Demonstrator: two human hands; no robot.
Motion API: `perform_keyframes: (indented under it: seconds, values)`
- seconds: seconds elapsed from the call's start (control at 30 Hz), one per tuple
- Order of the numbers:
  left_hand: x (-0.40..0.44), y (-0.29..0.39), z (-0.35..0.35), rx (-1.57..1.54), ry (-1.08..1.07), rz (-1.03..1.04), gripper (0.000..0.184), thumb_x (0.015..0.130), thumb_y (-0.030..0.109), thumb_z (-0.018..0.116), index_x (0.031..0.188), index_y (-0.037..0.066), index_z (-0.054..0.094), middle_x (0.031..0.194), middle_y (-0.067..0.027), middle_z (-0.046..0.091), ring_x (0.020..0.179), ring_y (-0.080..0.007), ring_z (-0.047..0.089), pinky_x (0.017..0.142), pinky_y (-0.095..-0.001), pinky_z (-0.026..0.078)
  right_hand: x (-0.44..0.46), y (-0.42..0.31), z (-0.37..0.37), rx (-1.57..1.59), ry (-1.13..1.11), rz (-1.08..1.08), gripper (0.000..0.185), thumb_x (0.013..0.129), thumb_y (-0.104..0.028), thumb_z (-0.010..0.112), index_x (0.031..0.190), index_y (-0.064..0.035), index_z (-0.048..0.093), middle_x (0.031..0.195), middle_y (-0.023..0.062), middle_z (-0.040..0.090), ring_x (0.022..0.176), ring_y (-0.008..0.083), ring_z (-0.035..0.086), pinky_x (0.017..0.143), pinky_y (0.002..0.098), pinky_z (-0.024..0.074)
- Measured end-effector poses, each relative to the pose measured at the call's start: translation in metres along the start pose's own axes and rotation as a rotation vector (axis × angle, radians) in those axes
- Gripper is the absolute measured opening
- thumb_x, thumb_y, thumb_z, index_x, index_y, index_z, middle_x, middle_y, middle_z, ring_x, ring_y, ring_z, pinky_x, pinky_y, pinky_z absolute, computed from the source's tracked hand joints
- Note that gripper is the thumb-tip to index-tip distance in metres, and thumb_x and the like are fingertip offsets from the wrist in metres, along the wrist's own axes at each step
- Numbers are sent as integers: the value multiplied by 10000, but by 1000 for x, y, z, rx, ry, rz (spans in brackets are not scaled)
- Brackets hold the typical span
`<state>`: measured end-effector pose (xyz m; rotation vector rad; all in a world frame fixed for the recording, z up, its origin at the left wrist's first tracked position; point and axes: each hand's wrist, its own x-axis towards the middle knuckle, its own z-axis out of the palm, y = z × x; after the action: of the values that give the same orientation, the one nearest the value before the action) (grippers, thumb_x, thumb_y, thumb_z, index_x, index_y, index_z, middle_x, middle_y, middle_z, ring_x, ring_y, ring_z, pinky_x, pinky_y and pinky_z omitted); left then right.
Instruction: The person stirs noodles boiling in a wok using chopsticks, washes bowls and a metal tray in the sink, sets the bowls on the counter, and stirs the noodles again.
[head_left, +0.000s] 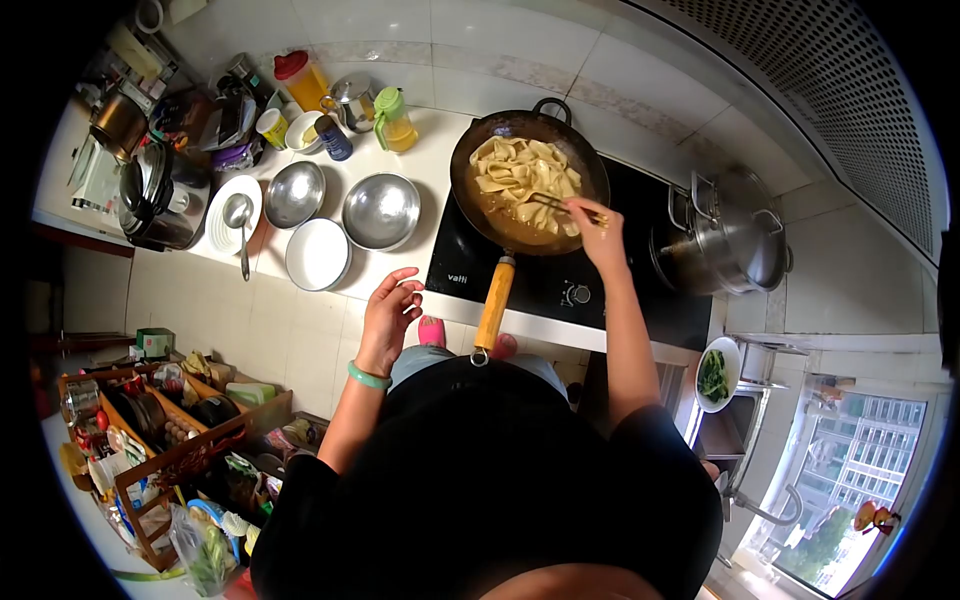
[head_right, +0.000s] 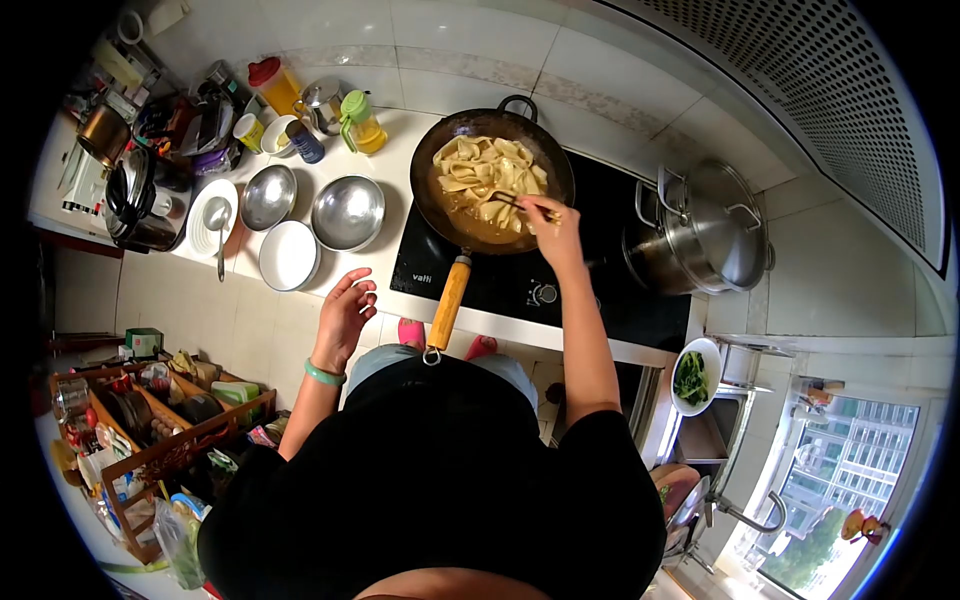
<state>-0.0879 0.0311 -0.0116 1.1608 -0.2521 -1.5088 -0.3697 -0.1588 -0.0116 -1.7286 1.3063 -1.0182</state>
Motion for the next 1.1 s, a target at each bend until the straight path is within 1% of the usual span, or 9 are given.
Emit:
perform_keyframes:
  seconds: [0.1, 0.2, 0.27, 0.4, 0.63, 0.77, 0.9, 0.97, 1.1]
  values:
    - [-2, 0, -3, -6, 19, 2, 253, 869, 56, 478, 1117, 57, 529, 851, 2, 572, 695, -74, 511, 633, -205, 415, 1, -4, -25, 276, 108, 136, 148, 853, -65, 595, 924, 51, 655, 858, 85, 684, 794, 117, 634, 740, 238, 495]
    - [-3, -4, -4, -12, 30, -10, 248, 866, 52, 478, 1106, 57, 539, 852, -3, 578, 695, -71, 512, 629, -208, 417, 5, 2, -47, 191, 192, 72, 147, 859, -74, 594, 922, 44, 656, 860, 78, 679, 787, 110, 626, 730, 231, 485]
    - [-4, -6, -4, -15, 34, -18, 243, 863, 47, 479, 1096, 57, 547, 854, -9, 583, 693, -68, 511, 624, -210, 417, 8, 18, -48, -26, 252, 22, 142, 862, -79, 591, 921, 31, 658, 859, 73, 678, 773, 104, 615, 729, 227, 475]
    - [-6, -6, -1, -20, 23, -12, 242, 867, 46, 475, 1098, 57, 546, 854, -6, 582, 696, -67, 512, 629, -210, 418, 7, 55, -16, 133, 307, 75, 137, 862, -71, 582, 928, 17, 663, 860, 65, 683, 775, 98, 609, 738, 224, 470]
    - [-5, -4, 1, -22, 37, -7, 247, 864, 43, 470, 1100, 57, 543, 858, -10, 579, 687, -71, 498, 626, -208, 409, -1, 40, 16, 151, 140, 151, 148, 860, -87, 598, 929, 27, 663, 871, 80, 678, 807, 115, 625, 743, 228, 486]
    - [-3, -9, -6, -17, 6, -9, 251, 864, 70, 483, 1112, 70, 526, 850, 8, 575, 711, -71, 515, 654, -215, 420, 14, 14, -12, 407, 121, 293, 123, 867, -71, 581, 891, 19, 661, 882, 75, 665, 793, 158, 648, 707, 256, 528]
    - [-5, -11, -6, -22, 11, -18, 244, 866, 70, 481, 1106, 76, 526, 848, 8, 575, 709, -71, 513, 651, -211, 415, 45, 18, -26, 383, 241, 162, 144, 858, -75, 592, 927, 34, 656, 891, 73, 667, 818, 150, 643, 735, 255, 519]
    - [-5, -12, -6, -12, 36, -26, 242, 866, 70, 483, 1105, 74, 526, 846, 8, 575, 709, -71, 513, 650, -209, 413, 61, 37, -18, 164, 315, 1, 152, 851, -86, 604, 951, 11, 664, 884, 66, 680, 814, 105, 623, 757, 236, 482]
    - [-8, -10, -4, -16, 36, -20, 243, 866, 70, 486, 1106, 72, 526, 844, 8, 575, 707, -71, 512, 647, -207, 411, 59, 36, 7, 28, 196, 21, 152, 858, -105, 595, 945, -4, 670, 909, 100, 686, 839, 133, 635, 781, 251, 475]
